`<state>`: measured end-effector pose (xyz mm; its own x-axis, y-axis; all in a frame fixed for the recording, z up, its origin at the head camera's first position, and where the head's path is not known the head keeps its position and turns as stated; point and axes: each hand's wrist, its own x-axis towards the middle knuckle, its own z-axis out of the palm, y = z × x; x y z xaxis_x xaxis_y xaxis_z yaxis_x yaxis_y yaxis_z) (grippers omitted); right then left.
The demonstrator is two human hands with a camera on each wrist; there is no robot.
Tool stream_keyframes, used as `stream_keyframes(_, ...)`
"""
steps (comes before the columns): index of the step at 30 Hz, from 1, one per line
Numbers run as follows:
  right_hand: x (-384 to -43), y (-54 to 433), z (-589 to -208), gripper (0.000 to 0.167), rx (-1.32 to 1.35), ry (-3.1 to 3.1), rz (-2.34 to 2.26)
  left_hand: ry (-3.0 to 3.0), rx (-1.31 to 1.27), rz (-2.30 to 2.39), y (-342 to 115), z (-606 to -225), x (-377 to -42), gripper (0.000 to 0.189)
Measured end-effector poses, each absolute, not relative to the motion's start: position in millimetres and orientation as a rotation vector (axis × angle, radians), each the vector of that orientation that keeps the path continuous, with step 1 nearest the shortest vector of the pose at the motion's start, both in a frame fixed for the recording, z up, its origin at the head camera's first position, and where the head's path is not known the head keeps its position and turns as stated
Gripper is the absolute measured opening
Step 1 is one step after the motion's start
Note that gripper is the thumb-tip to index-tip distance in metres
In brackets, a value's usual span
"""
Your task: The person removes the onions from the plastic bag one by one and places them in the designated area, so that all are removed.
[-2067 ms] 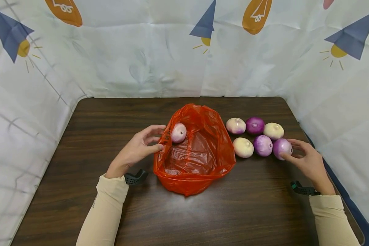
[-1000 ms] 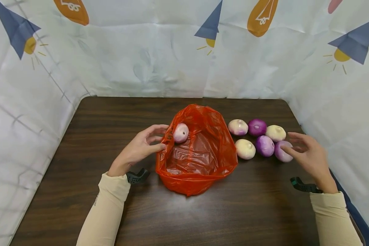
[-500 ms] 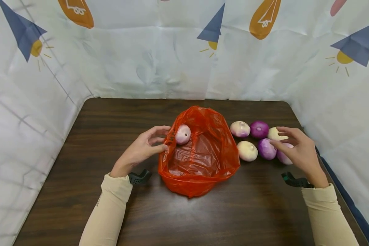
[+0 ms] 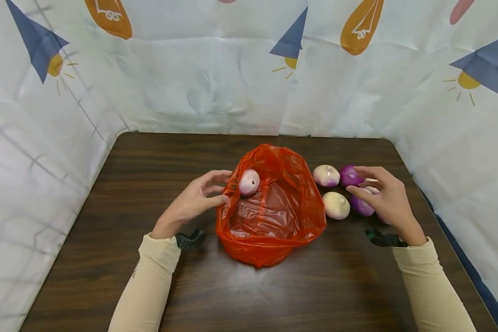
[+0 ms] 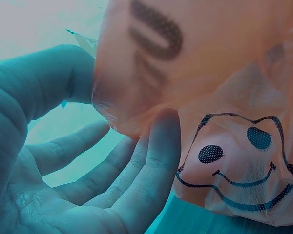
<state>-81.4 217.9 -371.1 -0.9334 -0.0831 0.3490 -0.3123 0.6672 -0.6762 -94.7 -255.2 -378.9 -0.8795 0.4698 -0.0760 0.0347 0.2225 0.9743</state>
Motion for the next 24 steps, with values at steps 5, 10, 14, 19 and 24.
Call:
stream_keyframes(5,-90,207,-367,0.049,0.391,-2.590,1.076,2.144,0.456,1.694,-255,-377,-95,0.062)
stream_keyframes(10,-96,194,-362,0.051,0.476,-2.559,1.109,2.130,0.433,1.689,-255,-377,-94,0.062)
stream_keyframes(14,-102,181,-358,0.052,0.542,-2.509,1.160,2.133,0.430,1.689,-255,-377,-94,0.062)
stream_keyframes(19,-109,166,-355,0.054,0.612,-2.457,1.210,2.131,0.441,1.694,-255,-376,-94,0.062)
stream_keyframes(24,-113,152,-353,0.054,0.645,-2.435,1.255,2.112,0.466,1.702,-254,-376,-94,0.062)
